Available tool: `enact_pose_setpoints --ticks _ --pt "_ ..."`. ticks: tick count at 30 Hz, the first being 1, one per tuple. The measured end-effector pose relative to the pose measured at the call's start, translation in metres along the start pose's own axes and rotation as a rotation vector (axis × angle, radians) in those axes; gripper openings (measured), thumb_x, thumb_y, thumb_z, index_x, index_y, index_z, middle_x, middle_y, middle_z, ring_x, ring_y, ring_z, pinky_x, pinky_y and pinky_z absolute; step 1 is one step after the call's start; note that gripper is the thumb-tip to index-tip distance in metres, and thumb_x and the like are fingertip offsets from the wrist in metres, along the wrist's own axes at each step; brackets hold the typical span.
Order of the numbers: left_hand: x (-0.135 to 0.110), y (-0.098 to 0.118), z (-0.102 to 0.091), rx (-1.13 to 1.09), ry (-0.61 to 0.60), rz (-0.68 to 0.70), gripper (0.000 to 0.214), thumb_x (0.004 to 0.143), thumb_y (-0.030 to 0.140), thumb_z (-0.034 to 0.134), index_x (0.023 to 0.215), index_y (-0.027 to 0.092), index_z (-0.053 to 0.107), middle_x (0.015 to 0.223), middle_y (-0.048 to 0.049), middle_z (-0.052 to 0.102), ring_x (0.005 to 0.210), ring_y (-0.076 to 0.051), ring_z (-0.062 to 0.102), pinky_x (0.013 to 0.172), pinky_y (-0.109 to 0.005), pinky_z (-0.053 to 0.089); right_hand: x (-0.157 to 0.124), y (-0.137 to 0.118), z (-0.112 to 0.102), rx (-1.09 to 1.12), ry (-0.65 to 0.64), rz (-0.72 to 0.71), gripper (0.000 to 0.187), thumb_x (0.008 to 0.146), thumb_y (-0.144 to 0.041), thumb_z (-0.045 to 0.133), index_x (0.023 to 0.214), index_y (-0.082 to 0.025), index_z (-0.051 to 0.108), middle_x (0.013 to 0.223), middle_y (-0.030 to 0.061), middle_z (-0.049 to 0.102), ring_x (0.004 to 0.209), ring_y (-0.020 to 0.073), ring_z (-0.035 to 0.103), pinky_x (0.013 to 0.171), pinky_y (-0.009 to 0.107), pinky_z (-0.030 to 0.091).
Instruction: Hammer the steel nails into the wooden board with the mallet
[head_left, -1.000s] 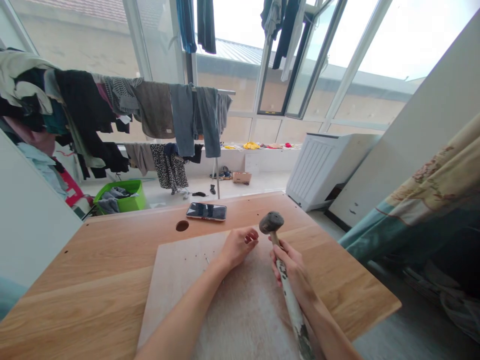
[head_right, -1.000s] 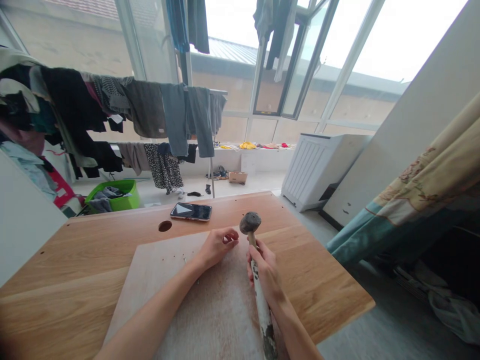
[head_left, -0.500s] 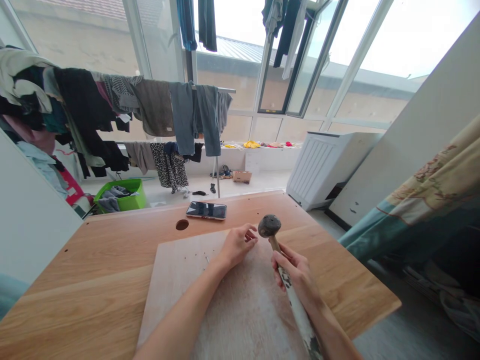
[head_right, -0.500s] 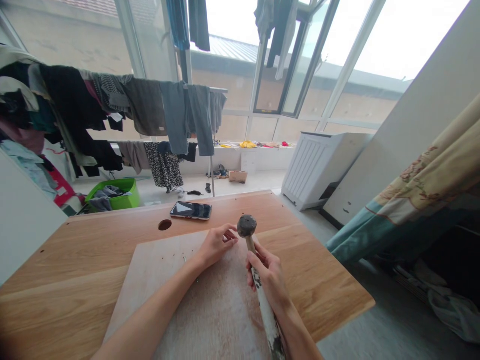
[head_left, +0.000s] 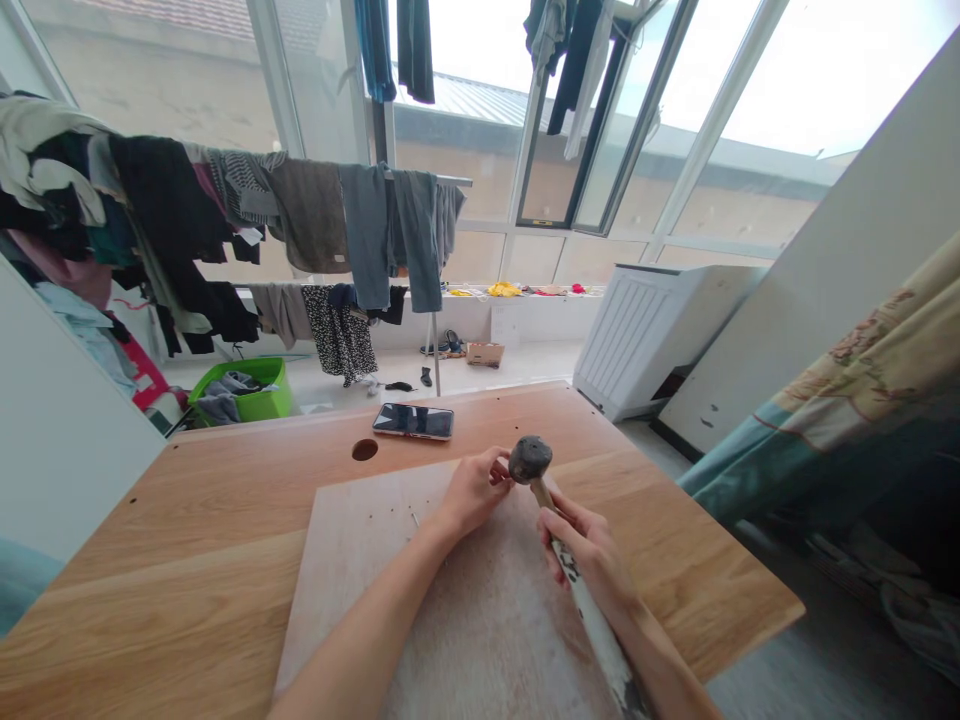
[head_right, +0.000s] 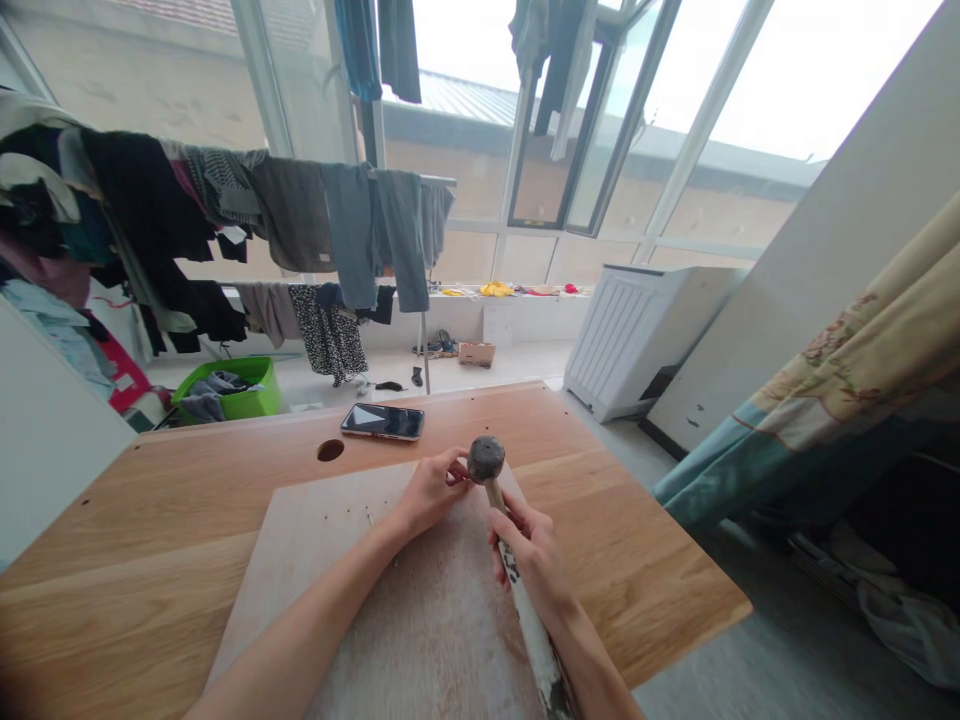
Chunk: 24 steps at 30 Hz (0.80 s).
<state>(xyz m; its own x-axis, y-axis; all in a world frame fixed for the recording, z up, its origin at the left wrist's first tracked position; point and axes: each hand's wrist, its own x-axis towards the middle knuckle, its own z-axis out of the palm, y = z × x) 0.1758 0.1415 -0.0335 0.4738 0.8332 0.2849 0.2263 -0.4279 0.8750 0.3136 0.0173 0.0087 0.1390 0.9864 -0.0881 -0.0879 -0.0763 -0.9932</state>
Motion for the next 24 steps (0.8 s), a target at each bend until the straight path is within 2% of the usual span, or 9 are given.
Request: enact_pose_setpoints --ticks 10,14,17,19,21,24 --pt "-0.001 -0.001 0.0 0.053 -0.021 -0.007 0.028 0.079 0.011 0.063 0.105 0.02 0.069 0.08 0.0006 0.075 0.071 -0.014 0.066 0.069 -0.022 0.05 0.0 0.005 0.001 -0.008 -0.022 -0.032 0.034 0.079 -0.051 0.071 0.085 -0.017 0.065 0.058 -0.0058 0.053 0.033 0.0068 0.045 0.03 0.019 0.034" --pt "0.0 0.006 -0.002 0.109 -0.075 -0.051 0.032 0.08 0.014 0.062 0.111 0.019 0.065 0.092 -0.0026 0.076 0.076 -0.014 0.067 0.072 -0.023 0.051 -0.001 0.006 0.0 -0.017 -0.012 -0.015 0.035 0.079 -0.052 0.072 0.083 -0.018 0.064 0.058 -0.0056 0.054 0.035 0.0072 0.046 0.031 0.018 0.036" --pt "0.003 0.018 -0.016 0.188 -0.155 -0.098 0.036 0.083 0.028 0.064 0.117 0.016 0.061 0.102 -0.007 0.073 0.076 -0.014 0.066 0.069 -0.023 0.052 0.0 0.004 -0.002 -0.001 0.059 -0.02 0.036 0.077 -0.053 0.072 0.081 -0.018 0.063 0.057 -0.0057 0.053 0.035 0.0067 0.045 0.031 0.018 0.036" --pt "0.004 0.027 -0.033 0.264 -0.257 -0.124 0.03 0.081 0.033 0.064 0.107 0.017 0.065 0.095 -0.0052 0.073 0.074 -0.015 0.065 0.064 -0.023 0.05 0.001 0.003 -0.003 0.001 0.092 -0.011 0.039 0.076 -0.055 0.072 0.075 -0.018 0.061 0.053 -0.0056 0.051 0.035 0.0066 0.043 0.032 0.018 0.035" --pt "0.002 0.036 -0.052 0.356 -0.385 -0.146 0.023 0.072 0.033 0.07 0.09 0.02 0.069 0.083 -0.0013 0.071 0.069 -0.016 0.064 0.058 -0.022 0.047 0.001 0.002 -0.004 0.005 0.118 -0.002 0.04 0.074 -0.056 0.073 0.075 -0.018 0.061 0.053 -0.0049 0.053 0.035 0.0069 0.044 0.031 0.018 0.035" --pt "-0.002 0.048 -0.073 0.517 -0.52 -0.183 0.024 0.053 0.029 0.079 0.073 0.022 0.068 0.071 0.0008 0.067 0.061 -0.018 0.06 0.053 -0.025 0.043 0.0 0.0 -0.003 0.012 0.134 -0.003 0.041 0.07 -0.056 0.075 0.078 -0.018 0.062 0.058 -0.0039 0.056 0.036 0.0072 0.046 0.032 0.018 0.035"
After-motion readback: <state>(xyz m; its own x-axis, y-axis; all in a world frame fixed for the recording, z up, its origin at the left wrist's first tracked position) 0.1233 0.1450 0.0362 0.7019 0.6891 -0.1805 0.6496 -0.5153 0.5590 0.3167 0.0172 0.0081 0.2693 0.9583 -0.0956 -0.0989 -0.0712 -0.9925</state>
